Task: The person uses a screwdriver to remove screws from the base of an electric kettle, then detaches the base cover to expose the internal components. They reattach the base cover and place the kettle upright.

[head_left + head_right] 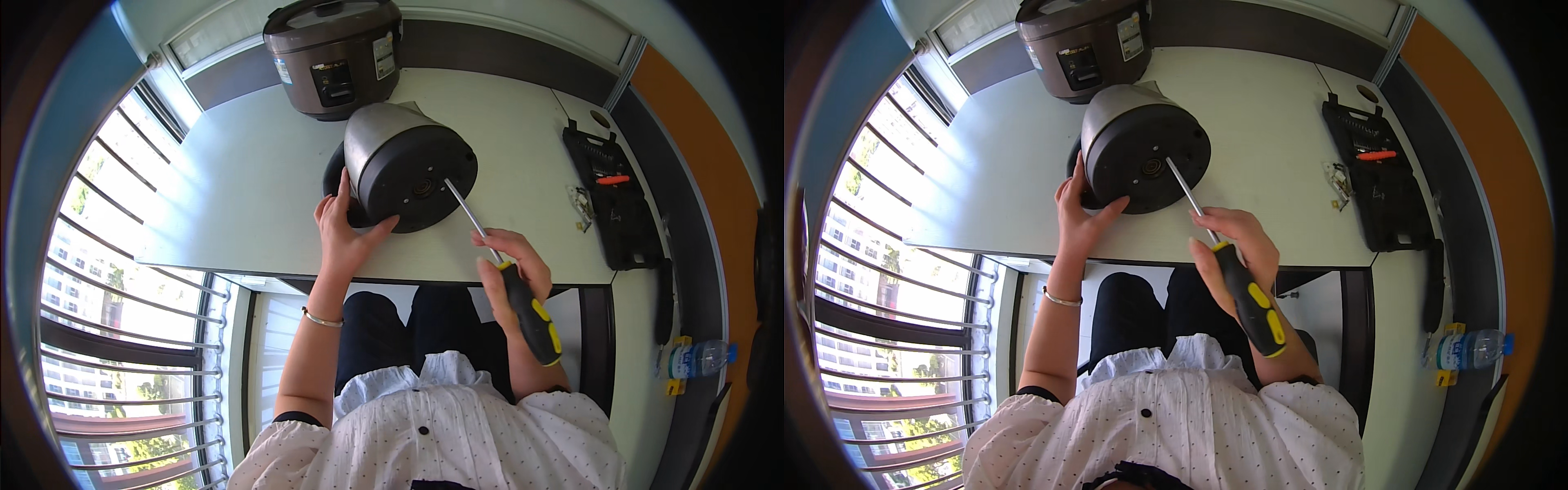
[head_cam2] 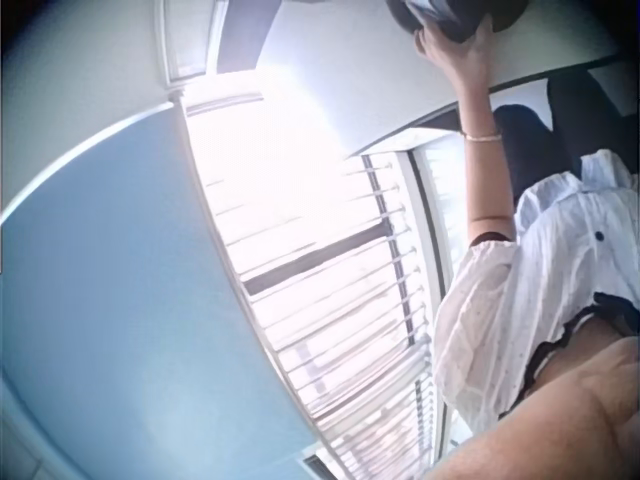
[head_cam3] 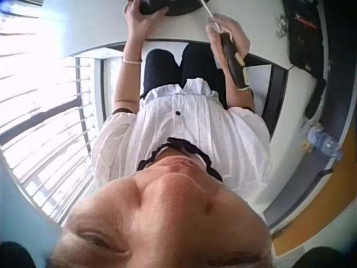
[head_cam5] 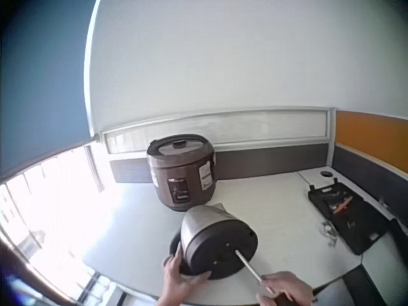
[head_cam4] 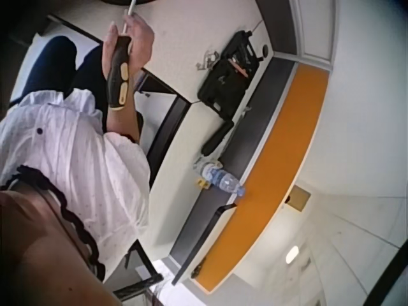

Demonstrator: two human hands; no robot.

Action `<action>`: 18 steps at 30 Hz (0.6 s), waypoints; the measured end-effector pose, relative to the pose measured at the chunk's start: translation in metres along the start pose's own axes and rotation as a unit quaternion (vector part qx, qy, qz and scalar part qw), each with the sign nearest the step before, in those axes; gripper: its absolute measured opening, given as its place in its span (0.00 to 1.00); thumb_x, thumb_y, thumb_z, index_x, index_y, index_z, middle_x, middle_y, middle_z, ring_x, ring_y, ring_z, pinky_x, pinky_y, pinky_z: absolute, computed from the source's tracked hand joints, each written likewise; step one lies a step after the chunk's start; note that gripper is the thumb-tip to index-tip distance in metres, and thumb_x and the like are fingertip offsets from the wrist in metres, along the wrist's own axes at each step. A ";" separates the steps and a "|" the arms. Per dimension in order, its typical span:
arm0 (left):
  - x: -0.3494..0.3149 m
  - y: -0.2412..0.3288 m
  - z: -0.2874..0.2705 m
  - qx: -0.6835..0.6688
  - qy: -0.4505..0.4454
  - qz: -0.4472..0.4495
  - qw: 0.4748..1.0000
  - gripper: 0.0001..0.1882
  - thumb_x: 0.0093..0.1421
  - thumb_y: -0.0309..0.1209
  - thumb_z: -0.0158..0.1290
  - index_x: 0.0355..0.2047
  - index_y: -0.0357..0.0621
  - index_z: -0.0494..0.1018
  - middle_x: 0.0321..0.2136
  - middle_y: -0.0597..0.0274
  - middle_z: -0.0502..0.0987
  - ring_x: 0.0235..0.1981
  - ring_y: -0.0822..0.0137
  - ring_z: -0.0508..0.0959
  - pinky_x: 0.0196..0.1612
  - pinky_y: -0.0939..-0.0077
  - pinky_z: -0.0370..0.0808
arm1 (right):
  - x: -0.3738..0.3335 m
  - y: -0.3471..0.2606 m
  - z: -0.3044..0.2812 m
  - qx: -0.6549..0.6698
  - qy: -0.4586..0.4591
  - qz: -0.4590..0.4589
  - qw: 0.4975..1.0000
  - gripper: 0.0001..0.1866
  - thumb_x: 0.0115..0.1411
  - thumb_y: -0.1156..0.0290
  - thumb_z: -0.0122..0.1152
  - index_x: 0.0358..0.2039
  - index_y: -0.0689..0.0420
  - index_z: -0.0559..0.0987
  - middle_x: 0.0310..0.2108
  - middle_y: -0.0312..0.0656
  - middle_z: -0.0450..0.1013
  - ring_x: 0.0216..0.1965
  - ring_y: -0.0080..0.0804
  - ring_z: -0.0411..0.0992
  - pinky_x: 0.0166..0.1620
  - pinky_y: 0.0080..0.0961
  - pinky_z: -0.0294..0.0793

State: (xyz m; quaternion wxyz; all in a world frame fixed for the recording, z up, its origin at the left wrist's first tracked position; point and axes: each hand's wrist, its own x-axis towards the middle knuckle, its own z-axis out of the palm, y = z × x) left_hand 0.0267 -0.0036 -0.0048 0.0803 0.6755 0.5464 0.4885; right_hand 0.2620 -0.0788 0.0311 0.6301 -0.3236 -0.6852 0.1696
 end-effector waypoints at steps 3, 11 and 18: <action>0.000 0.002 0.000 0.000 -0.002 0.003 1.000 0.51 0.37 0.43 0.67 0.60 0.35 0.58 0.25 0.64 0.69 0.34 0.65 0.70 0.55 0.68 0.56 | 0.003 0.003 0.005 -0.019 -0.010 -0.018 1.000 0.14 0.49 0.78 0.64 0.37 0.62 0.76 0.37 0.47 0.76 0.38 0.38 0.74 0.43 0.26 0.72; 0.000 0.002 0.001 -0.012 0.008 0.018 1.000 0.50 0.36 0.42 0.67 0.59 0.34 0.59 0.23 0.65 0.69 0.30 0.66 0.70 0.54 0.69 0.57 | 0.001 0.010 0.007 0.011 -0.012 0.014 1.000 0.13 0.50 0.77 0.65 0.37 0.62 0.76 0.37 0.47 0.76 0.39 0.36 0.75 0.42 0.25 0.73; -0.002 -0.002 0.001 0.003 0.011 0.020 1.000 0.50 0.36 0.41 0.67 0.59 0.34 0.60 0.23 0.65 0.69 0.31 0.66 0.70 0.54 0.69 0.57 | 0.003 0.008 0.007 0.006 -0.019 0.003 1.000 0.13 0.50 0.77 0.64 0.37 0.62 0.76 0.37 0.48 0.76 0.39 0.36 0.75 0.42 0.25 0.73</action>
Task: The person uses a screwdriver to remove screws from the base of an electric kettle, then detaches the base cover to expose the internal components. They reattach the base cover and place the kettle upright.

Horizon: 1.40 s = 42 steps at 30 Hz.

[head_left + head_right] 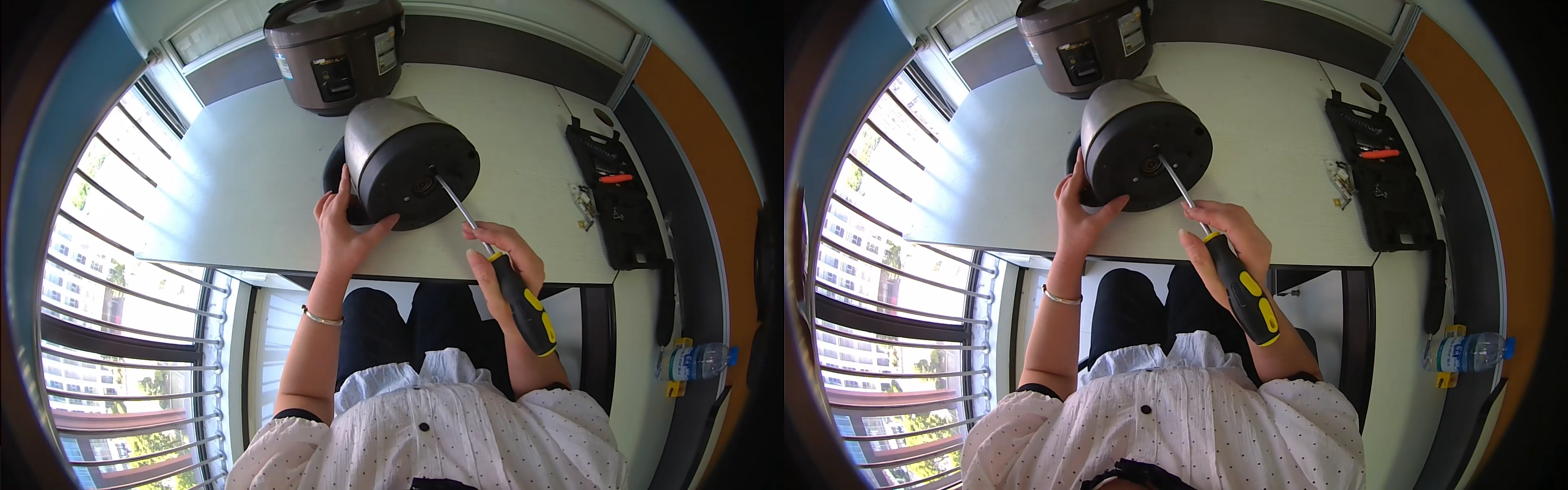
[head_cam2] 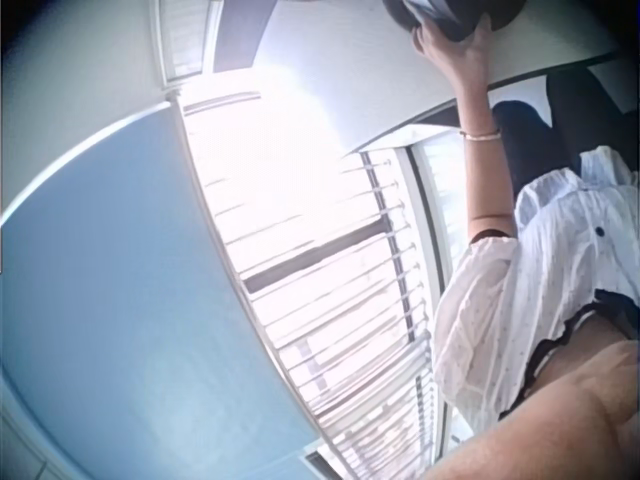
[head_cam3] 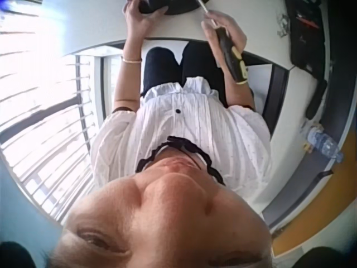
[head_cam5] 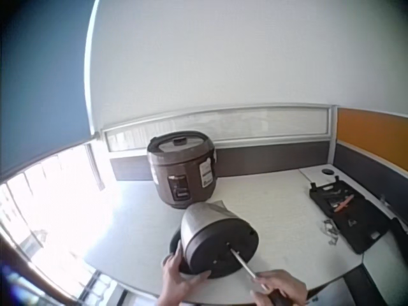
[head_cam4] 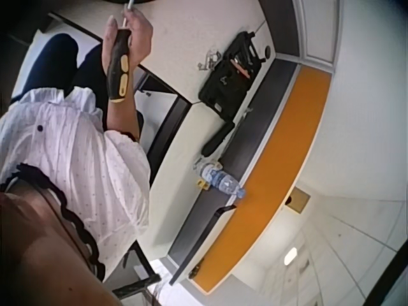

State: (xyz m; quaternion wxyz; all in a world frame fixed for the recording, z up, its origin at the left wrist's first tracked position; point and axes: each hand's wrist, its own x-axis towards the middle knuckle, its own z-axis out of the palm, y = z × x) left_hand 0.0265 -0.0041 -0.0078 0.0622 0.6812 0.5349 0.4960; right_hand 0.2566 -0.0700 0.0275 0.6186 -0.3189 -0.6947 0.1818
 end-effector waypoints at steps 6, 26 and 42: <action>0.001 0.003 -0.001 -0.014 -0.004 -0.003 1.000 0.50 0.36 0.41 0.67 0.59 0.34 0.60 0.23 0.65 0.69 0.31 0.66 0.70 0.55 0.69 0.57 | 0.000 -0.002 -0.001 -0.001 -0.001 0.009 1.000 0.13 0.50 0.78 0.64 0.37 0.63 0.76 0.37 0.48 0.76 0.39 0.37 0.75 0.42 0.25 0.73; 0.002 0.002 -0.006 -0.060 -0.011 -0.014 0.998 0.49 0.35 0.40 0.67 0.59 0.39 0.61 0.23 0.66 0.69 0.31 0.68 0.71 0.57 0.70 0.54 | 0.013 -0.003 -0.014 -0.139 -0.110 -0.137 0.975 0.25 0.44 0.80 0.69 0.45 0.62 0.74 0.42 0.47 0.74 0.41 0.34 0.74 0.42 0.24 0.75; 0.002 0.006 -0.009 -0.060 -0.024 -0.022 0.998 0.51 0.36 0.43 0.67 0.60 0.36 0.59 0.25 0.62 0.71 0.35 0.65 0.71 0.59 0.66 0.51 | 0.006 -0.025 0.005 0.103 0.073 0.137 0.983 0.13 0.51 0.85 0.62 0.37 0.63 0.72 0.45 0.58 0.72 0.43 0.40 0.75 0.41 0.30 0.79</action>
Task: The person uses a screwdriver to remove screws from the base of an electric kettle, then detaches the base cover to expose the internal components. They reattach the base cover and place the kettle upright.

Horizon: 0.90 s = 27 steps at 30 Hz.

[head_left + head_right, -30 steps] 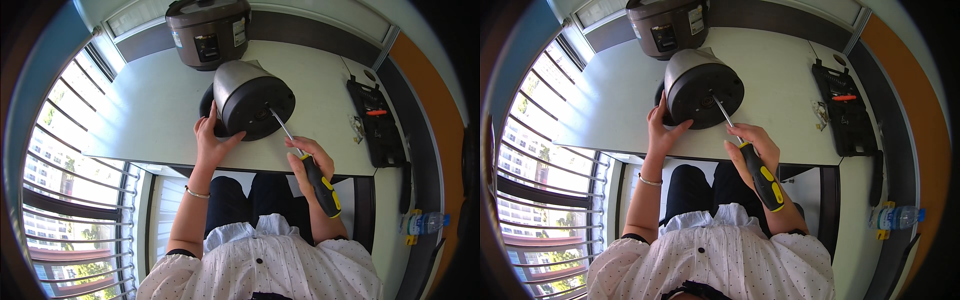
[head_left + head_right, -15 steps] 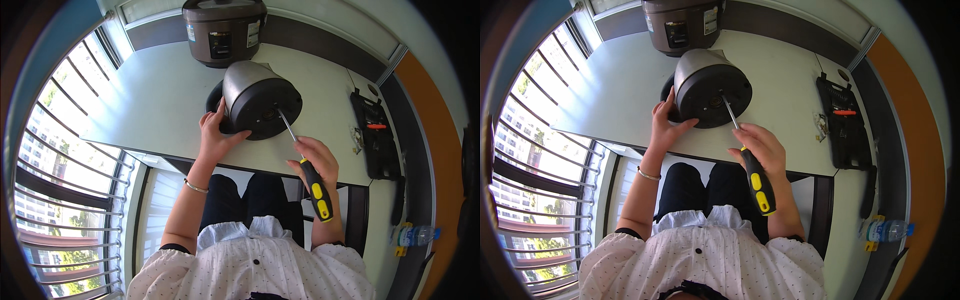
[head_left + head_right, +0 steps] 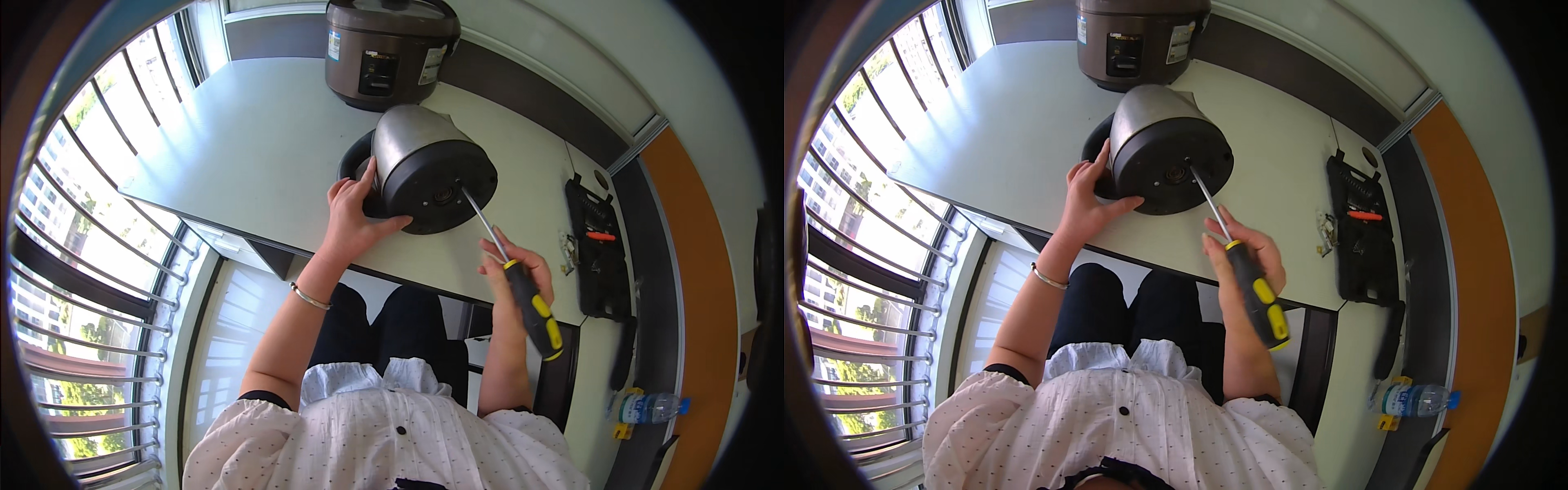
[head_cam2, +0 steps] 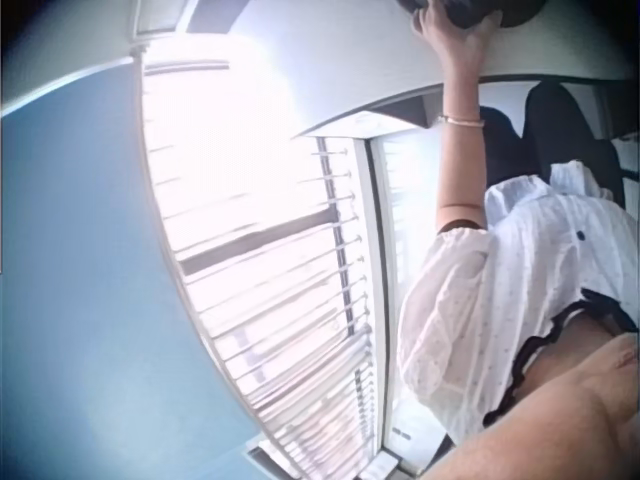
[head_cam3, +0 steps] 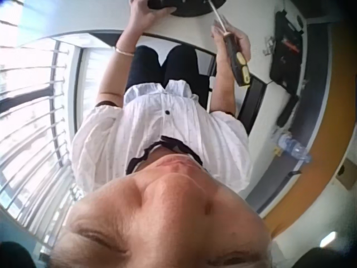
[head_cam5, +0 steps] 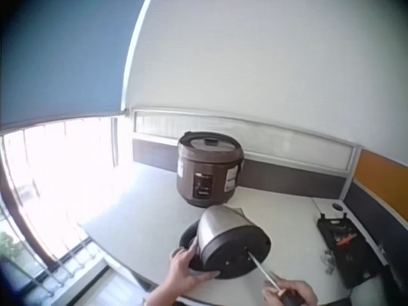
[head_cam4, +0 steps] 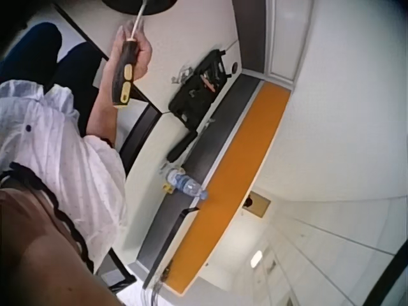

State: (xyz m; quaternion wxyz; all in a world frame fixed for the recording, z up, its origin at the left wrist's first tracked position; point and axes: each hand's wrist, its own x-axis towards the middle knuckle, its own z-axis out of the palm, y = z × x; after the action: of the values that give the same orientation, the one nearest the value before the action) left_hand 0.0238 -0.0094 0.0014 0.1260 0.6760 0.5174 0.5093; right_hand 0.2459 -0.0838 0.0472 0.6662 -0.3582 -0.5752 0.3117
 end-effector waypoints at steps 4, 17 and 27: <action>-0.001 -0.005 0.001 0.008 0.004 0.007 1.000 0.51 0.36 0.43 0.67 0.60 0.36 0.59 0.26 0.61 0.71 0.36 0.63 0.71 0.60 0.65 0.50 | 0.002 0.018 -0.009 -0.161 -0.087 -0.127 0.975 0.13 0.46 0.89 0.65 0.31 0.64 0.74 0.43 0.54 0.74 0.41 0.40 0.77 0.42 0.27 0.78; -0.003 -0.001 -0.001 0.025 0.001 0.018 1.000 0.52 0.37 0.44 0.66 0.61 0.37 0.57 0.25 0.60 0.71 0.37 0.61 0.72 0.60 0.62 0.50 | -0.004 0.020 0.008 0.001 -0.071 -0.185 0.980 0.06 0.59 0.78 0.56 0.36 0.67 0.72 0.51 0.63 0.66 0.50 0.54 0.70 0.43 0.36 0.78; -0.004 -0.003 -0.003 0.019 0.009 0.019 1.000 0.52 0.37 0.44 0.67 0.61 0.37 0.57 0.25 0.60 0.71 0.37 0.60 0.73 0.60 0.61 0.51 | -0.050 0.002 -0.015 -0.251 -0.197 -0.272 0.908 0.06 0.50 0.84 0.53 0.30 0.66 0.73 0.45 0.63 0.70 0.39 0.53 0.75 0.40 0.35 0.78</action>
State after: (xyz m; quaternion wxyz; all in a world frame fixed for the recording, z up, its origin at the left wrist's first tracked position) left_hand 0.0199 -0.0127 -0.0019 0.0985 0.6833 0.5152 0.5079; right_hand 0.2534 -0.1258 0.0172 0.4864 -0.2743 -0.8291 0.0283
